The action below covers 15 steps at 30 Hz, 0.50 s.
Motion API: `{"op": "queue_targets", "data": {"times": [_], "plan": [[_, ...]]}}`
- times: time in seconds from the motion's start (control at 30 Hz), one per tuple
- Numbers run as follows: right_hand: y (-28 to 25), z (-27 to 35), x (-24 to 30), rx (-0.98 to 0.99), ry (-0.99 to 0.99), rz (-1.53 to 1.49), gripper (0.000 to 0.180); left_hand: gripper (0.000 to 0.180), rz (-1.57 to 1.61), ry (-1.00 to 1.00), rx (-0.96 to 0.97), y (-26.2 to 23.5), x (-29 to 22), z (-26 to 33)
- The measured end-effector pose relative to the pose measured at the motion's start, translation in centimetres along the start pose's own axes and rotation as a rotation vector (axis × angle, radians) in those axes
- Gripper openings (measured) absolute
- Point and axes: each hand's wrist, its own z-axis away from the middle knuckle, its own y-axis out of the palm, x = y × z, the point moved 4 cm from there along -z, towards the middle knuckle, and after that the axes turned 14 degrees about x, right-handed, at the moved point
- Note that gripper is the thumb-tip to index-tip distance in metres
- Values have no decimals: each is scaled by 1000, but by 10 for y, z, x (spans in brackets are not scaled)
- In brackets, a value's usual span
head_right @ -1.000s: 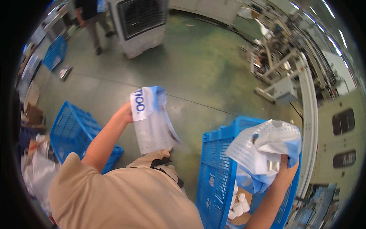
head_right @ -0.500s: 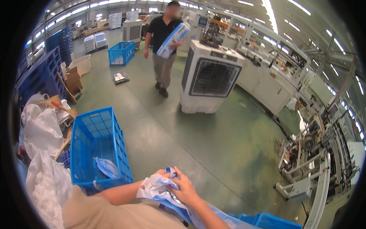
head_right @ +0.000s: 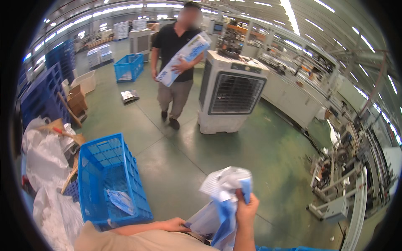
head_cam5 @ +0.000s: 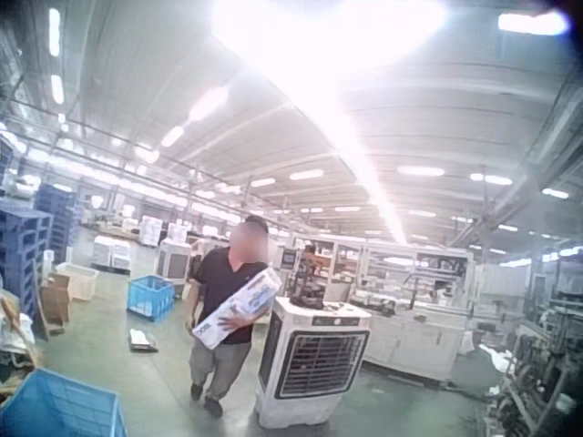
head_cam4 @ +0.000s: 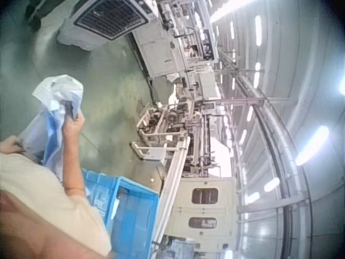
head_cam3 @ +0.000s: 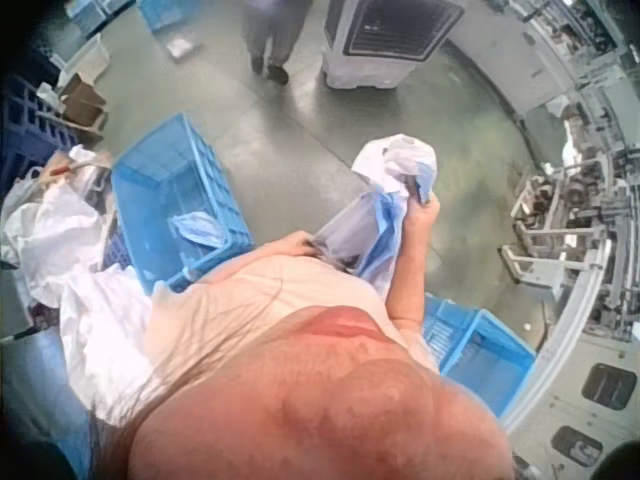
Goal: The person collects plastic components from a blue crate, places them into plastic bags, and then hangs the filled bags on a rack attached to a machine.
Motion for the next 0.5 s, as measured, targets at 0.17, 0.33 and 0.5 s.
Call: {"op": "queue_targets", "data": {"times": [0.17,0.33,0.5], "plan": [[-86,-3,-22,-248,-39,-196,11,19,349,93,-243,-8,19,-2],[-145,-4,-65,-407,142,-202,21,32,1004,174,-280,-38,7,1],[-162,-19,-87,-340,92,154,22,38,1177,255,-297,-80,-4,-2]]}}
